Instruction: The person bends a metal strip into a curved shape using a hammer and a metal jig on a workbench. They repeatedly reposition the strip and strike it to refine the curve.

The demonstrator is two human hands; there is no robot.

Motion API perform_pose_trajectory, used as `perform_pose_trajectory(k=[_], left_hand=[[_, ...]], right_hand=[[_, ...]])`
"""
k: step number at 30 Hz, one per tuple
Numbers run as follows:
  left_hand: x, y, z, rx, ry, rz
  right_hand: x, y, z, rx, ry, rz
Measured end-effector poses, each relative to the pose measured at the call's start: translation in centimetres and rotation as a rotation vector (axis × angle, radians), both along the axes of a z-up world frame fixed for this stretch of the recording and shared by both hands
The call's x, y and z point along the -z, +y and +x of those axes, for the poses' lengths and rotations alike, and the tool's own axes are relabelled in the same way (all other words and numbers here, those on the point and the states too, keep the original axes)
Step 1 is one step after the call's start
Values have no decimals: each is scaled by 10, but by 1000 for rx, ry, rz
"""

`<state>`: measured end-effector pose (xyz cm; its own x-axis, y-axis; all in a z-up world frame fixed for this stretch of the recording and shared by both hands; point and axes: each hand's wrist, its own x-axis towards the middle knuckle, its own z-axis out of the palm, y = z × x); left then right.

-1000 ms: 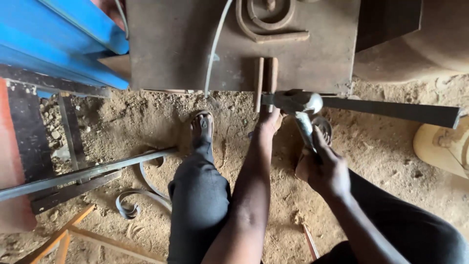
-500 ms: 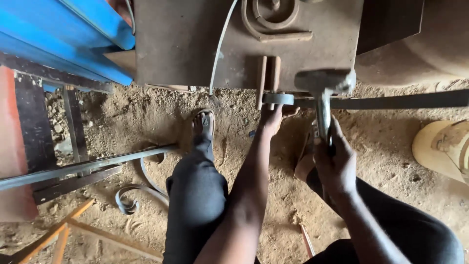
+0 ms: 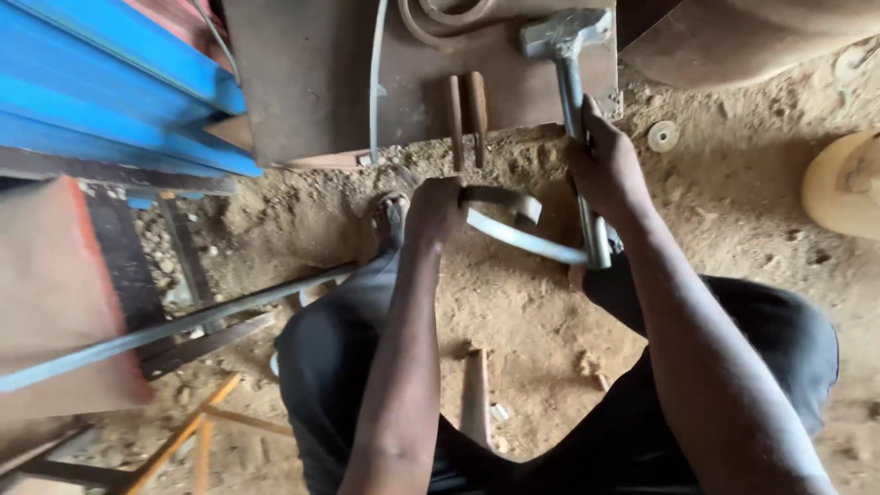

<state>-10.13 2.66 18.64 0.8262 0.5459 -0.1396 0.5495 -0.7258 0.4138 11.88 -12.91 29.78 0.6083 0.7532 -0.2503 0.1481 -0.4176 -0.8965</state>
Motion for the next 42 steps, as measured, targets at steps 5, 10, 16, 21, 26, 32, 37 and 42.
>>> perform_pose_trajectory(k=[5,10,16,21,26,32,37,42], left_hand=[[-83,11,-4,-1,276,-96],[-161,29,13,82,496,-145],[-196,52,7,63,11,-97],[-146,39,-24,-16,-607,-72],[-133,44,-42,-358,-351,-1012],[-126,56,-15,-479,-620,86],[-96,83,7,-548,-582,121],[-78,109,27,-740,-357,-46]], right_hand=[[0,-1,-3,-197,-658,6],[-38,-3,-12,-541,-145,-12],[-72,9,-25,-508,-134,21],[-102,8,6,-268,73,121],[-98,28,41,24,511,397],[-41,111,83,-26,214,284],[-22,130,94,-218,-100,256],[-7,150,102,-215,-612,226]])
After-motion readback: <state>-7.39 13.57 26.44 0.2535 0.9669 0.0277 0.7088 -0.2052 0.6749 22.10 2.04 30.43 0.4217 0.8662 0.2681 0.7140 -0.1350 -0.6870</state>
